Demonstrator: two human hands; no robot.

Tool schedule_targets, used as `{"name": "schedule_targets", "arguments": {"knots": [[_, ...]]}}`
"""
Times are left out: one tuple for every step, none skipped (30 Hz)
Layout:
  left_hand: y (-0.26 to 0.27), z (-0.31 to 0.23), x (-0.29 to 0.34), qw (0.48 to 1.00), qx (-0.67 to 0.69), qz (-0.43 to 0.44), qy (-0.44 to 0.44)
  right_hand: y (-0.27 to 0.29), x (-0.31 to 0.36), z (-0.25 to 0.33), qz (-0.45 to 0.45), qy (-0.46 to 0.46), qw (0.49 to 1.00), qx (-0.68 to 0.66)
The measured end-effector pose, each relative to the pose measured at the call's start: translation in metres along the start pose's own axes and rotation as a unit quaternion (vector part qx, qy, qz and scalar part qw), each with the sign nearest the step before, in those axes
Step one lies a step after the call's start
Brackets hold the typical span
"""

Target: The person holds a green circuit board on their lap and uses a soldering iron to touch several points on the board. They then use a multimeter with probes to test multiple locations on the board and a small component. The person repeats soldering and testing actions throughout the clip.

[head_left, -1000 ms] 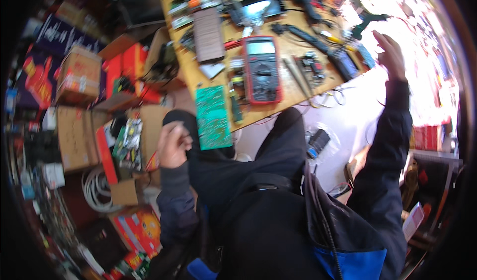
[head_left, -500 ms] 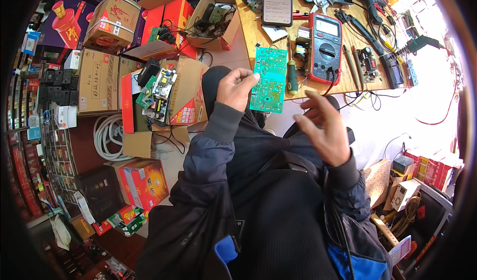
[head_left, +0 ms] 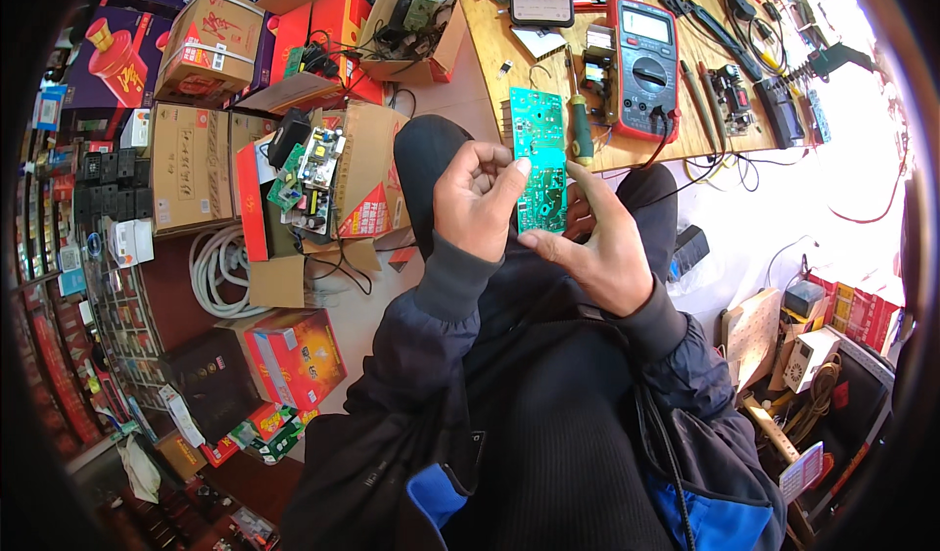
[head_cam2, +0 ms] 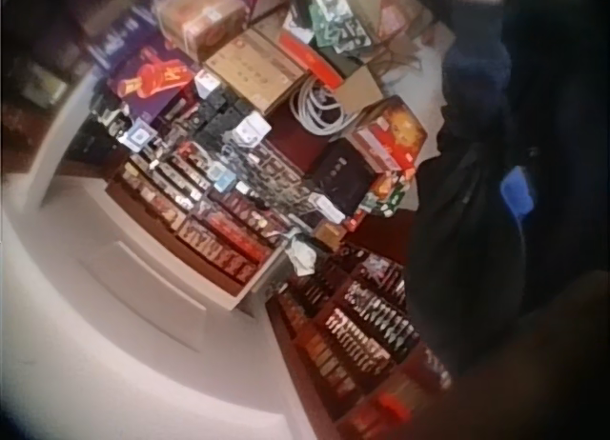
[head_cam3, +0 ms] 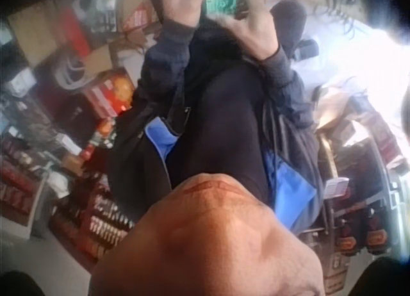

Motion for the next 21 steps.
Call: {"name": "schedule_targets", "arguments": {"knots": [[0.000,-0.001,0.004,1.000,0.000,-0.001,0.014,-0.003,-0.001,0.000,-0.004,0.020,1.000,-0.004],[-0.002,-0.003,0.007,1.000,0.004,0.000,0.008,-0.004,-0.002,0.000,-0.009,0.041,0.999,-0.008],[-0.003,-0.004,0.009,1.000,0.007,-0.001,0.003,-0.003,-0.001,0.000,-0.023,0.052,0.997,0.047],[-0.003,-0.005,0.012,1.000,0.010,-0.003,-0.002,-0.002,0.000,0.000,-0.038,0.062,0.992,0.101],[-0.004,-0.005,0.015,1.000,0.018,-0.003,0.002,-0.002,0.002,0.002,-0.053,0.087,0.985,0.141],[-0.004,-0.005,0.016,1.000,0.023,-0.003,-0.002,-0.001,0.004,0.004,-0.068,0.111,0.975,0.179],[-0.004,-0.004,0.018,1.000,0.027,-0.004,-0.006,0.000,0.006,0.004,-0.069,0.097,0.974,0.193],[-0.005,-0.004,0.019,0.999,0.031,-0.005,-0.011,0.001,0.008,0.004,-0.070,0.082,0.972,0.207],[-0.005,-0.002,0.020,0.999,0.032,-0.003,-0.007,0.002,0.009,0.004,-0.071,0.084,0.970,0.219],[-0.004,-0.002,0.021,0.999,0.033,-0.002,-0.006,0.002,0.010,0.005,-0.077,0.080,0.966,0.234],[-0.003,-0.001,0.021,1.000,0.029,-0.003,-0.002,0.002,0.010,0.006,-0.083,0.095,0.961,0.246],[-0.002,-0.001,0.022,1.000,0.030,-0.001,-0.003,0.002,0.010,0.006,-0.090,0.112,0.956,0.256],[-0.002,-0.001,0.023,1.000,0.027,0.000,-0.002,0.002,0.010,0.006,-0.091,0.118,0.954,0.258],[-0.001,-0.001,0.023,1.000,0.022,-0.002,0.004,0.002,0.011,0.005,-0.094,0.127,0.953,0.260],[-0.002,-0.001,0.024,1.000,0.023,0.000,0.000,0.003,0.011,0.005,-0.097,0.129,0.952,0.260],[-0.002,-0.001,0.025,1.000,0.023,-0.001,0.001,0.003,0.011,0.004,-0.096,0.138,0.951,0.260],[-0.002,-0.002,0.025,1.000,0.020,-0.003,0.003,0.004,0.012,0.003,-0.095,0.140,0.951,0.257],[-0.002,-0.003,0.026,1.000,0.016,0.001,-0.004,0.004,0.013,0.003,-0.094,0.147,0.951,0.254],[-0.003,-0.004,0.026,1.000,0.012,0.003,-0.009,0.004,0.013,0.003,-0.096,0.149,0.950,0.256],[-0.003,-0.006,0.026,1.000,0.004,0.004,-0.012,0.004,0.012,0.003,-0.100,0.156,0.949,0.257],[-0.004,-0.007,0.026,1.000,0.009,0.008,-0.014,0.004,0.013,0.003,-0.104,0.162,0.947,0.258]]}}
Point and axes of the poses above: each hand's wrist, its own x-axis away from the middle knuckle, its own y-axis out of the back of the hand, z = x × y, the point moved 3 cm from there along -x, towards the middle knuckle, and after that the axes turned 3 degrees about -y, right-handed, at the moved point
